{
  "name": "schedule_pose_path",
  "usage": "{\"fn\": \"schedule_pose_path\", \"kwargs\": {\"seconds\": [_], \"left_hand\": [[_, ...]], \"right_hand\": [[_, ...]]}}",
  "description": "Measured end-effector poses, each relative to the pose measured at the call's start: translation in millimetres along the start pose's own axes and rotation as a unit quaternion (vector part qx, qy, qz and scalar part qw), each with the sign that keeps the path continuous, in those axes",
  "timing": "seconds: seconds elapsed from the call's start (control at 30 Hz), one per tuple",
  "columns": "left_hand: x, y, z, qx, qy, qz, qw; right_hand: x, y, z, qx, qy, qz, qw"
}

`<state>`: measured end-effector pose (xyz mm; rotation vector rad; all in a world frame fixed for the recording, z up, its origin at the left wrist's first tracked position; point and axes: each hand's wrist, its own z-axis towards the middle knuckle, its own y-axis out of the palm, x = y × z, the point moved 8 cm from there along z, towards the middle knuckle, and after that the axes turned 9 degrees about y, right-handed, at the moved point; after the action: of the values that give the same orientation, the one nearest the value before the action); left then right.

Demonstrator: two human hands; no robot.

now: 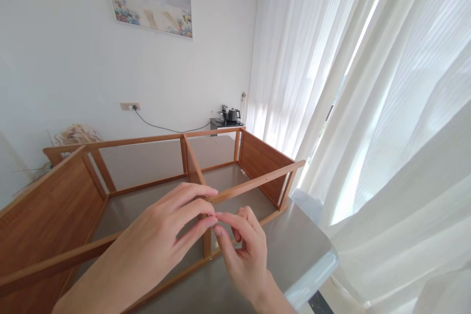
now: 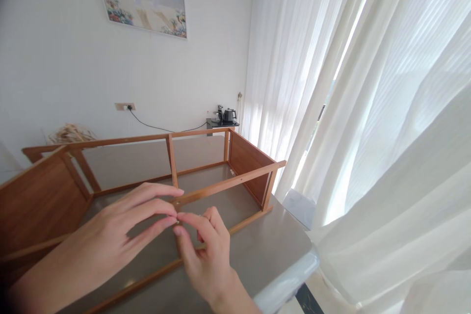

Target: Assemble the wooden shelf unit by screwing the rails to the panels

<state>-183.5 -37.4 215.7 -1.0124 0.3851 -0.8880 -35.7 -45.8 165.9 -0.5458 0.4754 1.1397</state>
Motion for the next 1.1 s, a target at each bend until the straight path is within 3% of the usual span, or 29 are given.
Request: {"fn": "schedule_pose_path", "kwargs": {"seconds": [0.1,0.23,0.4,0.53,0.77,1.1], "left_hand": [[-4.4,3.1,-1.7,-0.003,-0.007,0.001,1.000],[-8.6,0.0,-2.5,0.033,-0.016,0.028,0.999],[-4.2,-6.1,-0.8,0.050,-0.065,0.146,0.986],[-2.1,-6.3,1.3,0.040,-0.094,0.188,0.977],[-5.2,-2.9,1.8,-0.006,-0.109,0.169,0.980],[-8.0,0.9,-3.1,0.005,-0.122,0.126,0.984]], "right_hand": [[-0.4,0.1,2.0,0.029,-0.009,-0.001,1.000],[4.2,-5.8,2.8,0.059,-0.003,-0.014,0.998],[11.6,-18.4,4.4,0.058,0.018,-0.048,0.997],[5.2,-20.1,8.6,0.049,-0.009,-0.075,0.996],[-11.0,-4.2,11.4,0.025,-0.075,-0.120,0.990],[-14.7,3.3,10.6,0.022,-0.126,-0.178,0.976]]}}
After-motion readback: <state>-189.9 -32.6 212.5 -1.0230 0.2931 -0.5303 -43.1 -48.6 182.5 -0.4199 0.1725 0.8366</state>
